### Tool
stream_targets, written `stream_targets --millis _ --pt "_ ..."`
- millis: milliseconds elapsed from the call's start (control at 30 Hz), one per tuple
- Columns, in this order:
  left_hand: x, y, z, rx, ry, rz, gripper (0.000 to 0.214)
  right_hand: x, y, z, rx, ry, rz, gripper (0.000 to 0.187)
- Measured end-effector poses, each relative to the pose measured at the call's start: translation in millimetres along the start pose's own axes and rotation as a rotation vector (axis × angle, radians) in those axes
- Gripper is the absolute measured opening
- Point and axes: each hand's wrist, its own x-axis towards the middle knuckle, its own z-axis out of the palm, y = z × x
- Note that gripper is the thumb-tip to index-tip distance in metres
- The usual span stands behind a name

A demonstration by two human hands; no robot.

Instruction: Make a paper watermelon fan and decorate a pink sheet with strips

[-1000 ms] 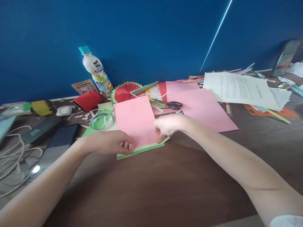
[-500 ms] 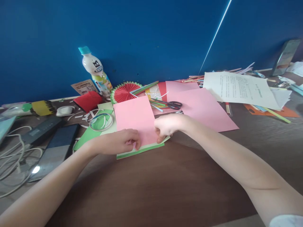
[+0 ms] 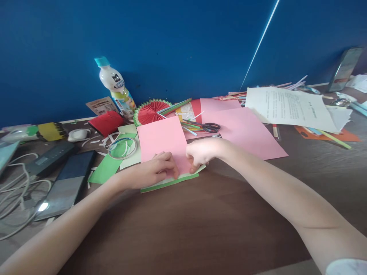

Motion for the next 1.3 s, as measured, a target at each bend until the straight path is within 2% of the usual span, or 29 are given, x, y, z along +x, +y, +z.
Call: stream_targets --millis 467,833,1033,1200,1300 --pt "7 0 9.7 -0.007 0.132 0.080 0.034 2 4 1 0.011 0.003 -0.046 0.026" --pt "6 -1 14.3 0.076 0.157 0.127 0.037 -1 8 0 0.078 -0.044 -0.034 0.022" --pt "5 1 13.9 0.125 0.127 0.111 0.045 -5 9 -3 0.128 -0.077 -0.019 0.021" --pt "5 5 15.0 0.254 0.149 0.130 0.049 -5 8 -4 0.110 -0.089 -0.021 0.018" --pt "5 10 17.7 0.375 0.176 0.163 0.045 -4 8 -4 0.096 -0.085 -0.029 0.017"
